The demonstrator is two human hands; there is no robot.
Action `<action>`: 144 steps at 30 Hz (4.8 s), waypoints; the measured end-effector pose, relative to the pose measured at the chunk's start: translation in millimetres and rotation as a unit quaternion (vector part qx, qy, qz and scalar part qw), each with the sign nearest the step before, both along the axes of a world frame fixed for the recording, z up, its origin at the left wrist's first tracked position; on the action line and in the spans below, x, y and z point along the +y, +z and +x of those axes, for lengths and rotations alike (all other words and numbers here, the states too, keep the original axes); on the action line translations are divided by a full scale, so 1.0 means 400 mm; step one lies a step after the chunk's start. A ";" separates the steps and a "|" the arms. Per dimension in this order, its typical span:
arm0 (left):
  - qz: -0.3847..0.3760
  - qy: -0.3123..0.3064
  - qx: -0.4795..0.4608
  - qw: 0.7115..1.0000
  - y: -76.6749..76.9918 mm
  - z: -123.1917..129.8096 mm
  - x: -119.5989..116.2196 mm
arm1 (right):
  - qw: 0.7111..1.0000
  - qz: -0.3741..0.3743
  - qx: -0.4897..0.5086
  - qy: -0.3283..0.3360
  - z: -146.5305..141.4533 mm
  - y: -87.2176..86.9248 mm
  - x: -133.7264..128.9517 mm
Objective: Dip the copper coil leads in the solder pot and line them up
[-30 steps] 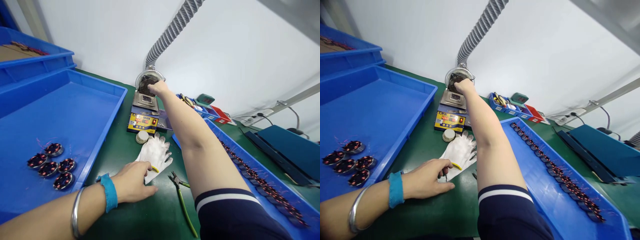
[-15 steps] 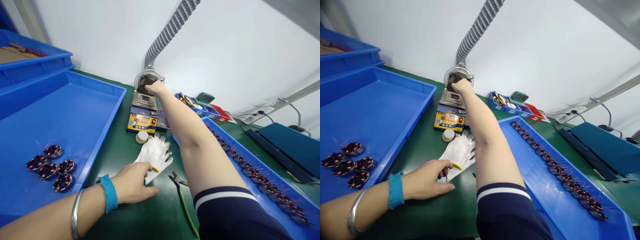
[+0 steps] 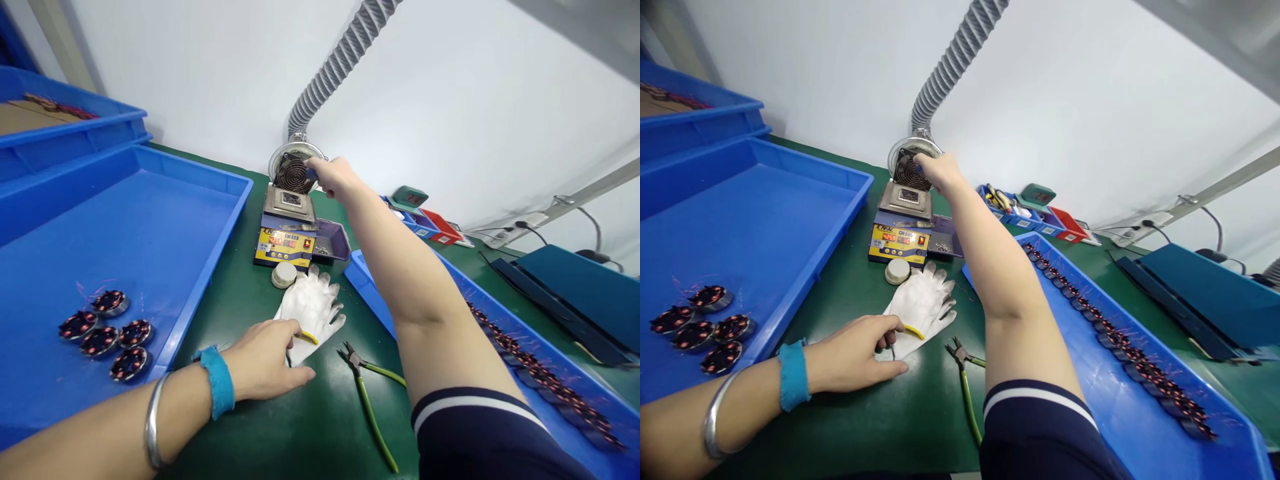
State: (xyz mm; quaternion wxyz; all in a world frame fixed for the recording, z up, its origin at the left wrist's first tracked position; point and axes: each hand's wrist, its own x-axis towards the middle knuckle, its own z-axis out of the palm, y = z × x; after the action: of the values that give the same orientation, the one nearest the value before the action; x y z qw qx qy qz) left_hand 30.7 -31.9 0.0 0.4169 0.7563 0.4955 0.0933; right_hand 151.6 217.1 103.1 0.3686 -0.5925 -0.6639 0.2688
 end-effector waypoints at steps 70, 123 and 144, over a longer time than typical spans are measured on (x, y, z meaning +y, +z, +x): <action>-0.331 -0.089 -0.074 0.936 -0.013 0.002 -0.015 | 0.944 0.006 -0.315 0.099 0.388 -0.385 -0.799; -0.398 -0.168 -0.087 0.898 0.004 -0.003 -0.022 | 0.887 -0.210 -0.033 0.411 0.359 -0.284 -0.760; -0.416 -0.165 -0.078 0.891 0.000 -0.005 -0.020 | 0.885 -0.215 -0.112 0.396 0.343 -0.269 -0.749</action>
State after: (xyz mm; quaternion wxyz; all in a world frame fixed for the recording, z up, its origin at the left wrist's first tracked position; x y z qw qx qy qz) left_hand 28.6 -39.7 0.2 0.7401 0.5745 0.3231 -0.1331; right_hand 288.8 -82.5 -4.6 0.0177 -0.3709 -0.8062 0.4605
